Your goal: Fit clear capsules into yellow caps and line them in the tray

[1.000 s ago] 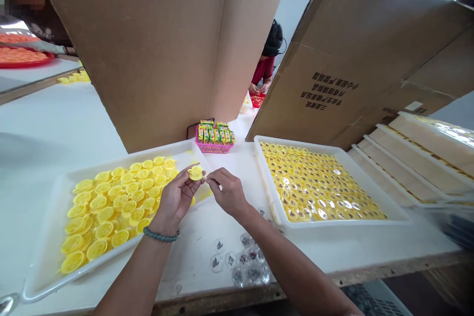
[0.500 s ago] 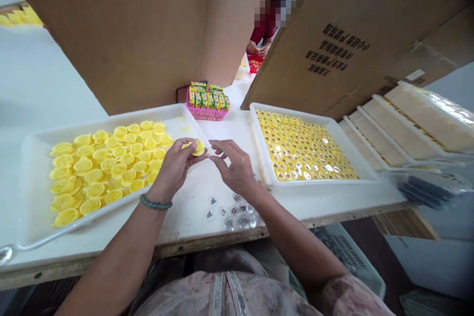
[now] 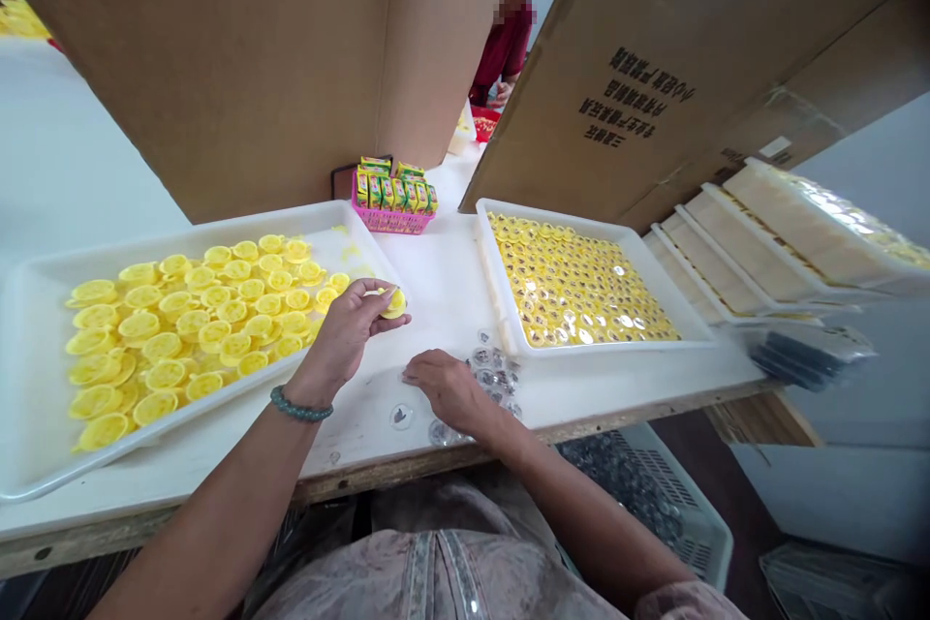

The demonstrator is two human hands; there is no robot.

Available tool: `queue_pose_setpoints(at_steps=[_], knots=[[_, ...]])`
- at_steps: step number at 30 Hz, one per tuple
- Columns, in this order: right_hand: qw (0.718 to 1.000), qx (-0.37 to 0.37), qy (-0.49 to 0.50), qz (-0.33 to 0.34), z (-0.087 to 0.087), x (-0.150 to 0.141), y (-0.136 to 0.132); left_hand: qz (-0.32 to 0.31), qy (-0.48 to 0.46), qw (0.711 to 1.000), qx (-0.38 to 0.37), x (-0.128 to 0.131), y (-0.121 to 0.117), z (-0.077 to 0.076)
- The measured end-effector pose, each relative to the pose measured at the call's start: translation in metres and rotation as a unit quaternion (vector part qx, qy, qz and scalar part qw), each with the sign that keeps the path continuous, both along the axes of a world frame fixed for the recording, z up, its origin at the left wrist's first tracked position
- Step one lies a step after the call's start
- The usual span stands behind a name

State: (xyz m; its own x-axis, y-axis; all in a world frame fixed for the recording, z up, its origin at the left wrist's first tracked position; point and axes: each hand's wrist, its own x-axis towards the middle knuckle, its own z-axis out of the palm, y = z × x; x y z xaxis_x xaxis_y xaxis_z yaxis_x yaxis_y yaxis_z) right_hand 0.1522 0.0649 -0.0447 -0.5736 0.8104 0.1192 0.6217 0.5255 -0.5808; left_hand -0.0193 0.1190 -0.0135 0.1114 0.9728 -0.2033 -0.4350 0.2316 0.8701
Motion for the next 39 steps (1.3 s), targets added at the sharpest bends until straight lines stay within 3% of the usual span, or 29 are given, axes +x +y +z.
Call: queue_pose_setpoints(at_steps=[3,6,10,16,19,27,35,39], knots=[[0.973,-0.116,0.145,-0.139,0.005,0.002,0.004,-0.009,0.003,1.000,-0.014,0.001,-0.001,-0.001],[0.908,-0.223,0.282,-0.215,0.016,0.005,0.009,-0.026,0.011,1.000,-0.005,0.002,-0.003,-0.001],[0.837,-0.262,0.436,-0.202,0.029,0.008,0.015,-0.052,0.029,0.998,-0.006,0.004,-0.005,0.000],[0.780,-0.285,0.528,-0.178,0.041,0.008,0.015,-0.072,0.001,0.997,-0.027,0.007,-0.007,0.001],[0.775,-0.275,0.541,-0.179,0.043,0.007,0.016,-0.077,0.010,0.996,-0.042,0.008,-0.008,0.000],[0.806,-0.270,0.472,-0.233,0.043,0.007,0.025,-0.106,0.019,0.994,-0.013,0.011,-0.010,-0.002],[0.796,-0.284,0.451,-0.287,0.036,0.002,0.032,-0.128,0.006,0.992,-0.012,0.013,-0.010,-0.003],[0.803,-0.278,0.445,-0.284,0.036,-0.005,0.030,-0.103,0.024,0.994,-0.015,0.017,-0.011,-0.007]])
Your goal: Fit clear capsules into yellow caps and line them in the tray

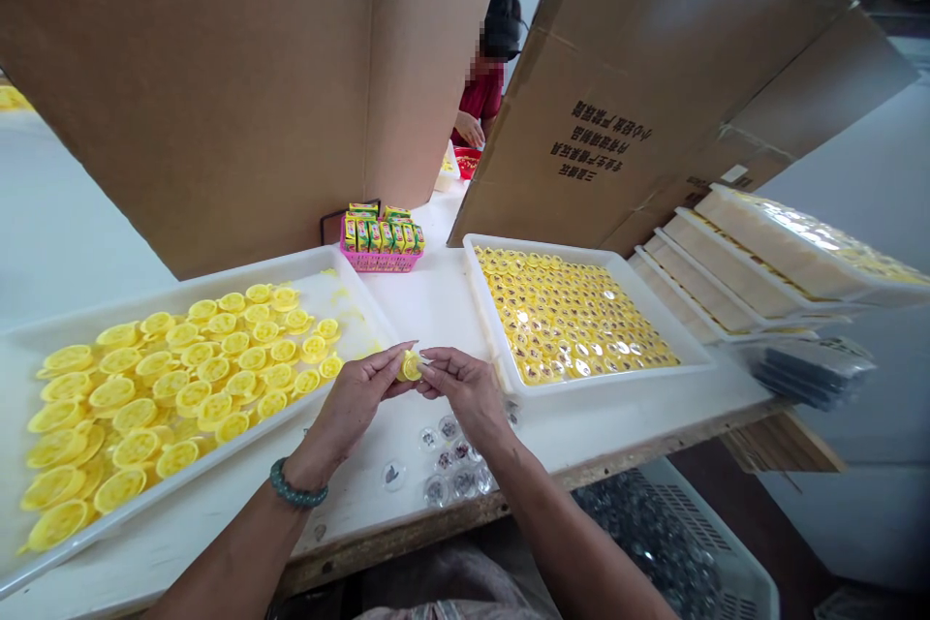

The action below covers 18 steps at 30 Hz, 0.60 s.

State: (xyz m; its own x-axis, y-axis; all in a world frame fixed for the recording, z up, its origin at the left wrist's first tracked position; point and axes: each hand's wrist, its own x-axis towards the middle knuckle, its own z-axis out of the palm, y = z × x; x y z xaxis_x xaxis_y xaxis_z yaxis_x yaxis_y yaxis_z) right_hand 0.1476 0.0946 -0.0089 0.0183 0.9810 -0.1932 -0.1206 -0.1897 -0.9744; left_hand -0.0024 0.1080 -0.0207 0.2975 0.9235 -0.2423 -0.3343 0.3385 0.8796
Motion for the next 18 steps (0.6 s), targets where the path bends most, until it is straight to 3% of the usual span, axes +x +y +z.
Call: queue_pose_setpoints(at_steps=[7,11,15,18], knots=[[0.998,0.010,-0.062,-0.024,0.004,-0.011,-0.007,0.002,0.045,0.999,0.017,0.003,-0.002,-0.003],[0.997,0.018,-0.048,-0.052,0.000,-0.012,-0.009,-0.017,0.076,0.996,0.047,0.001,-0.004,0.000],[1.000,0.001,-0.016,-0.007,-0.003,-0.005,-0.006,-0.024,0.128,0.987,0.097,0.002,-0.004,0.001],[0.999,0.026,-0.033,0.016,-0.003,0.004,0.000,-0.017,0.122,0.988,0.092,0.004,-0.004,0.003]])
